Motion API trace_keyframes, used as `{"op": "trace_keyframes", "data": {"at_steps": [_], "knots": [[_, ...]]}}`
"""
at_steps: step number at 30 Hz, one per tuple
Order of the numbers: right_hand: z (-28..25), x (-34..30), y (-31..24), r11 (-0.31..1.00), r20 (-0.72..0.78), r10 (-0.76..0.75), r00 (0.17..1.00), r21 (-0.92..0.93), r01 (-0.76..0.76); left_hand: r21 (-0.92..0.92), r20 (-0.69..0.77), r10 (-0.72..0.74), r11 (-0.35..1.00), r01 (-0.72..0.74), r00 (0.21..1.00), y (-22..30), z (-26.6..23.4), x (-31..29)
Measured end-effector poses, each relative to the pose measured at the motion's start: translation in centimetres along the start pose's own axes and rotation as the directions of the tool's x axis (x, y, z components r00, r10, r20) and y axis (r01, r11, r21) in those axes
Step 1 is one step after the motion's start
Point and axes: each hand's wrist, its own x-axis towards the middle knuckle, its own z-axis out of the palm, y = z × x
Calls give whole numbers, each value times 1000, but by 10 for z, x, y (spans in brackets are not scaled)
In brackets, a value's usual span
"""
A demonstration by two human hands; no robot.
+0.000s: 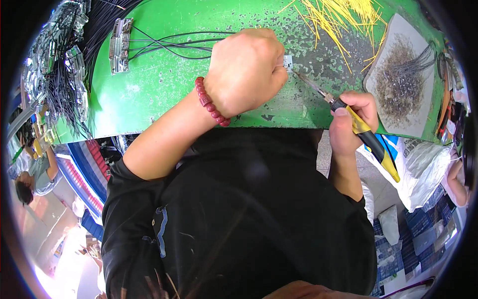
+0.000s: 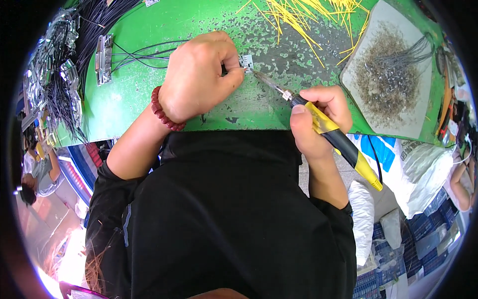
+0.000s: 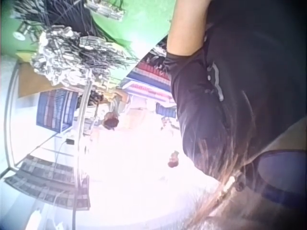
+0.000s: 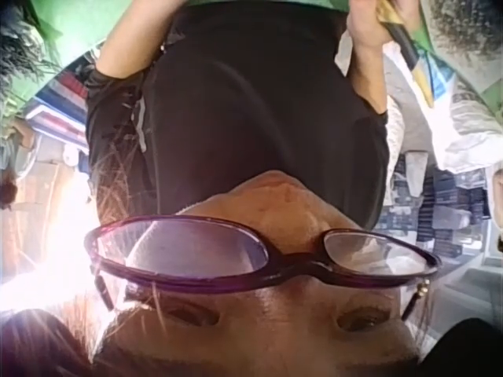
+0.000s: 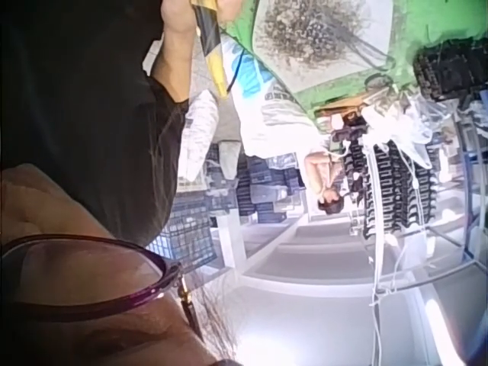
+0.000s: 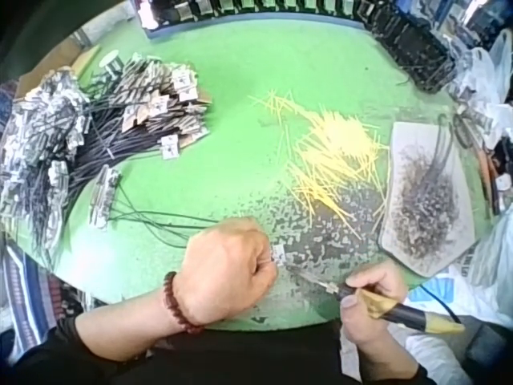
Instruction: The person solders wires onto electronic components with a soldering iron, then assembles the components into plastic housings by hand.
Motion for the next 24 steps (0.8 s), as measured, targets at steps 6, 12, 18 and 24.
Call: {"op": "trace_keyframes", "data": {"at_steps": [6, 12, 18, 24], "knots": [[1, 2, 0, 999, 24, 25, 999, -30, -24, 13, -7, 3, 1000, -3, 1000, 0, 1, -1], [3, 3, -1, 998, 50, 36, 998, -61, -32, 38, -22, 12, 999, -11, 1000, -2, 3, 0], [2, 2, 7, 998, -32, -65, 997, -14, 65, 53, 30, -3, 999, 1, 1000, 0, 0, 1], [1, 2, 6, 997, -41, -63, 997, 39, 65, 57, 27, 0, 998, -1, 1000, 1, 0, 0]]}}
